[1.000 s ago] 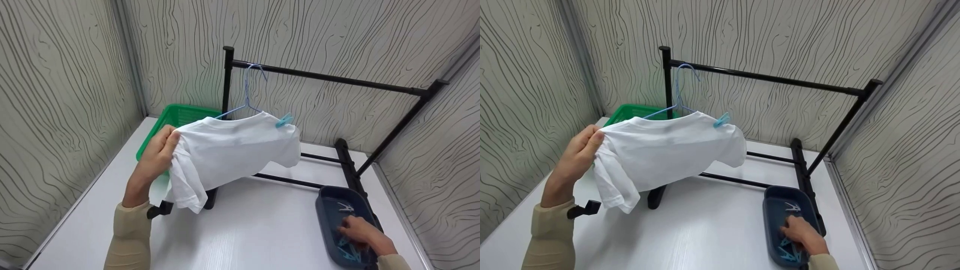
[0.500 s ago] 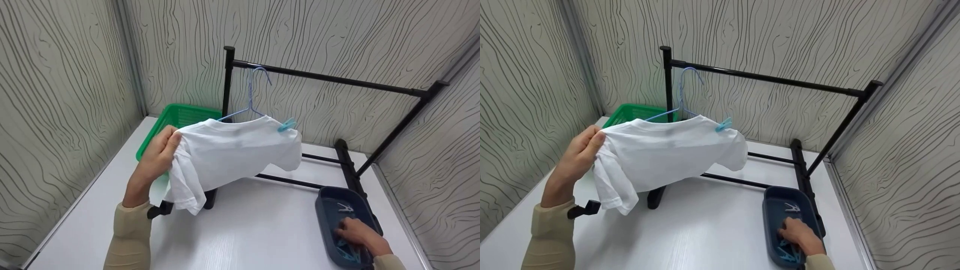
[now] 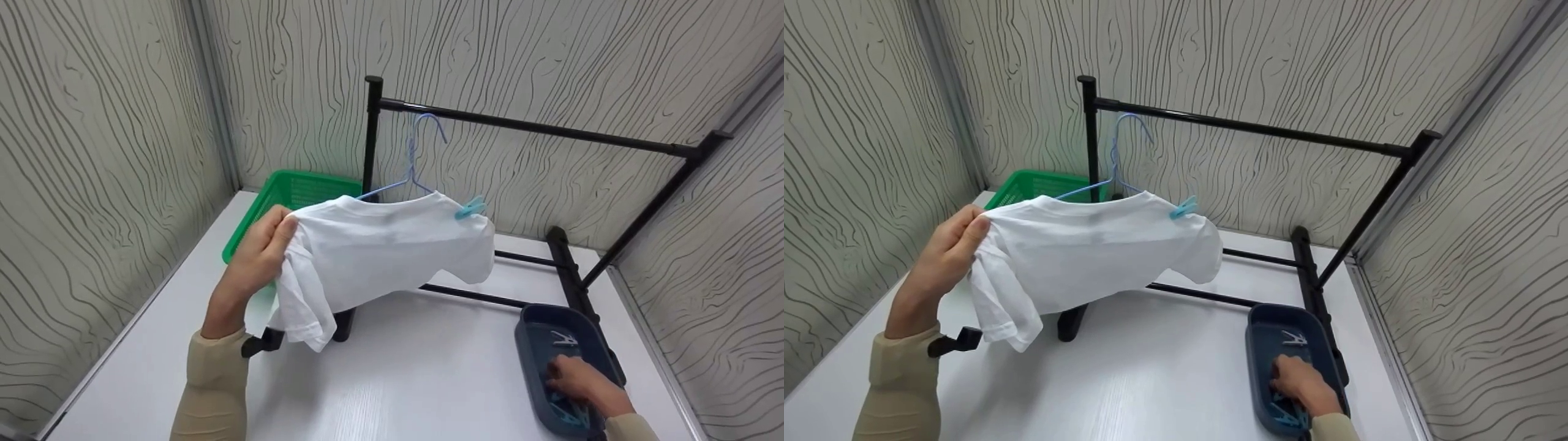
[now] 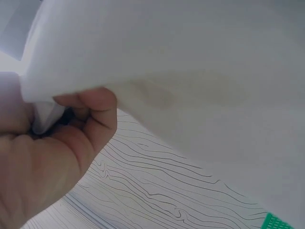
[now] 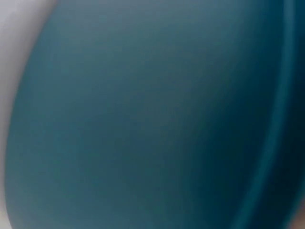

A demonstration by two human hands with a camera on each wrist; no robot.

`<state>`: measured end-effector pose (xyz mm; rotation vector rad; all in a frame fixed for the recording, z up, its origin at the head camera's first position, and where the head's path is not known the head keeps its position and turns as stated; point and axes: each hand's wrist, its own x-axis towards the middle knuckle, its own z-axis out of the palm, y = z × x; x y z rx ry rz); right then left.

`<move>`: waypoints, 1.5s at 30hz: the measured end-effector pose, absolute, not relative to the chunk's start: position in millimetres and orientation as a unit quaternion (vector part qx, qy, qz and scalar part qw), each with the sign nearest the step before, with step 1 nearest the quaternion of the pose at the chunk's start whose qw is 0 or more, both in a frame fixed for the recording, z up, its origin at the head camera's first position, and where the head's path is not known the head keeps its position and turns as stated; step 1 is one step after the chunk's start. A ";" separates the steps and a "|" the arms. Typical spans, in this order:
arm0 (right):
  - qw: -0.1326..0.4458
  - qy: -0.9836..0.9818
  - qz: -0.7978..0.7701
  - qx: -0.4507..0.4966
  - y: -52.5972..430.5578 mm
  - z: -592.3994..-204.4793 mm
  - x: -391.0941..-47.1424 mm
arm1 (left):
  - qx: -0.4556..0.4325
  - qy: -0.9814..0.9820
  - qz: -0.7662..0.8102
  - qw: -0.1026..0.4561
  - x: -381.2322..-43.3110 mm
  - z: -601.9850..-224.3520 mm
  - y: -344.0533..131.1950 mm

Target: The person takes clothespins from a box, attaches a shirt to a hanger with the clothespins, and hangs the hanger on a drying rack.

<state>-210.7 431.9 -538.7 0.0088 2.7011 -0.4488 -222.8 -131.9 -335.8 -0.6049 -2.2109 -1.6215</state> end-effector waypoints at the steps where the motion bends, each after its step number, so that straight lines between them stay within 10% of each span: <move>1: 0.200 0.966 -0.163 0.002 432.0 -538.8 -210.3 | -0.212 -0.777 -0.570 0.166 -223.0 -335.9 -131.8; 45: 0.183 0.982 -0.050 -0.010 438.0 -537.2 -220.2 | -0.241 -0.767 -0.571 0.168 -245.7 -364.5 -139.4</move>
